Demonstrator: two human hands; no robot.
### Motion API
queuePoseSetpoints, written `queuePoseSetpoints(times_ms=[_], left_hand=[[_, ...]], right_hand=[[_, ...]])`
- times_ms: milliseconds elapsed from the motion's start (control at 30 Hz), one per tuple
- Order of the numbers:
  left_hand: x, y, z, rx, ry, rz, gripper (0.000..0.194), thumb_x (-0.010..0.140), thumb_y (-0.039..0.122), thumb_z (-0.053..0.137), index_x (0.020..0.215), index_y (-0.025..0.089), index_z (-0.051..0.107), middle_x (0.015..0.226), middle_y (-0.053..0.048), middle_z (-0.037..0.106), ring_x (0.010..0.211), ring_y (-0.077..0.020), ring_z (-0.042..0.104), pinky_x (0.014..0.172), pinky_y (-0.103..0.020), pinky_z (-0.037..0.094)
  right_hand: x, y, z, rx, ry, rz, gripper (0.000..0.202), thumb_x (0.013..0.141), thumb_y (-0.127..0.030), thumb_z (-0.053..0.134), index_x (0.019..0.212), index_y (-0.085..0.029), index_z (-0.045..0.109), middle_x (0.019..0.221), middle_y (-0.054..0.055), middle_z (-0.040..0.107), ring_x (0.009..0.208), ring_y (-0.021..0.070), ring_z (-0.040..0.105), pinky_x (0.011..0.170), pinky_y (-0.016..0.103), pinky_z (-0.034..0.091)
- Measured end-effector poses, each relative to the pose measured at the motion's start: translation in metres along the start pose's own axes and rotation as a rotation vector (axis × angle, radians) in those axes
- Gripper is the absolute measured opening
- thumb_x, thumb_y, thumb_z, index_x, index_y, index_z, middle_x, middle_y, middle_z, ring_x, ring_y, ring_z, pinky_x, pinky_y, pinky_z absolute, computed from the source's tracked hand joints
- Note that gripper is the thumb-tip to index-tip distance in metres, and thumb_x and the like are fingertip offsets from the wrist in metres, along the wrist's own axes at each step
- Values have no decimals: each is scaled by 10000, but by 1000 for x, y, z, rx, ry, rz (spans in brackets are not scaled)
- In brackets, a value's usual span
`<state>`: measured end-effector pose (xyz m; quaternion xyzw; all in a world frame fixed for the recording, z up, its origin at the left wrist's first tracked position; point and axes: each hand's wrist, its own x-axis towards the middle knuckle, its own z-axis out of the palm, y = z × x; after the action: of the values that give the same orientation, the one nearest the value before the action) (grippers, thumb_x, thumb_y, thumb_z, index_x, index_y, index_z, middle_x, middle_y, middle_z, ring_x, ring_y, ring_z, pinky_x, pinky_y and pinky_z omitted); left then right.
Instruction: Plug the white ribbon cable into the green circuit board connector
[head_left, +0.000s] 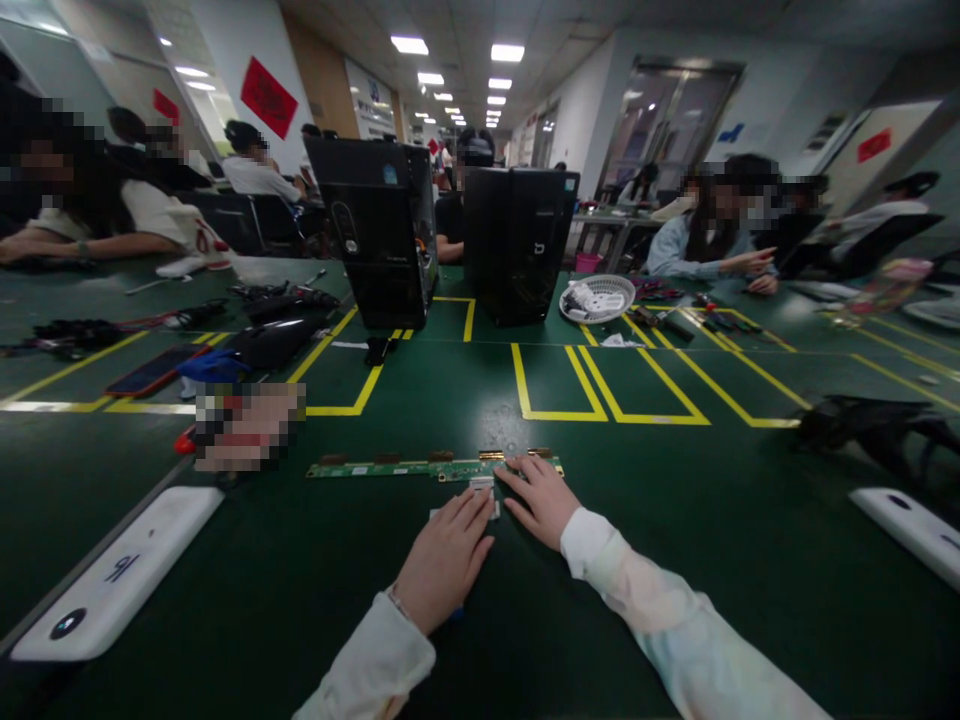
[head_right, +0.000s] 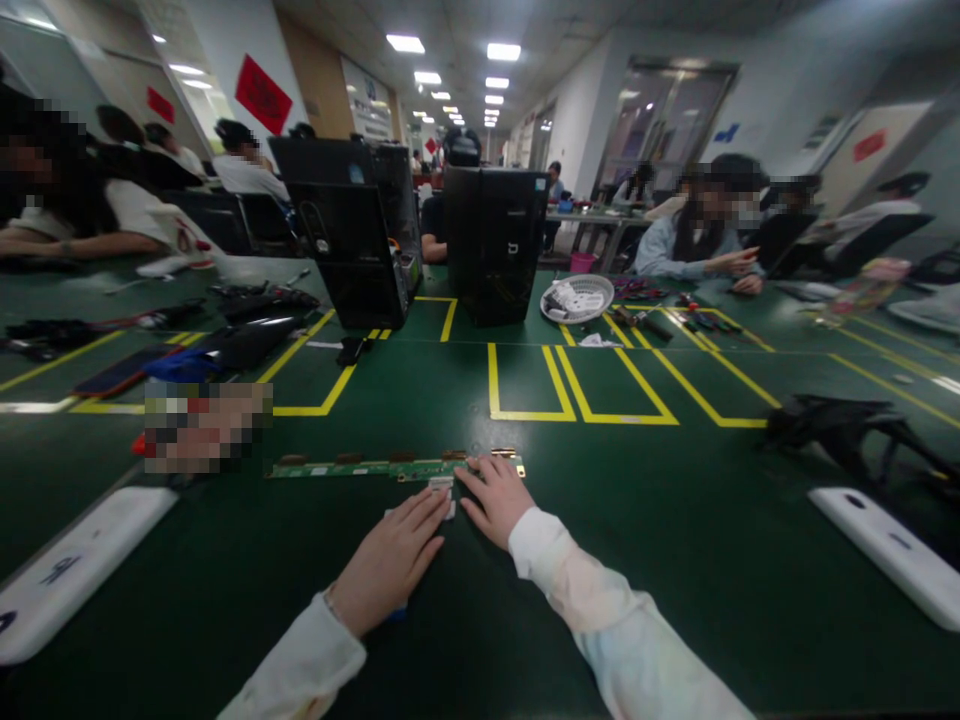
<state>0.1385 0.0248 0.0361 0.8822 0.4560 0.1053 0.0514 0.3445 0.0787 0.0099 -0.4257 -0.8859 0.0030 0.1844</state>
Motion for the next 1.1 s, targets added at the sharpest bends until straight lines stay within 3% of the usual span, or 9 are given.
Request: queuePoseSetpoints(times_ms=[433,1100], left_hand=[[-2,-14,14,-44,41,70,456,928,273,441,1379,209,425,1454,-54,448,1339,-212,397,1096,-433,365],[4,-5,6,-49,47,20,472,917,318,455,1371,189,429,1418,-96,489,1312,-234,434,1071,-459,382]], right_hand=[[0,1,1,6,9,-1,407,896,-304,490,1285,-200,551,1237,130,539,1167,281,427,1008,494,379],[1,0,-1,42,-19,26,425,877,-280,502,1295,-215,542,1249,130,532,1186,274,420,1013,501,368]])
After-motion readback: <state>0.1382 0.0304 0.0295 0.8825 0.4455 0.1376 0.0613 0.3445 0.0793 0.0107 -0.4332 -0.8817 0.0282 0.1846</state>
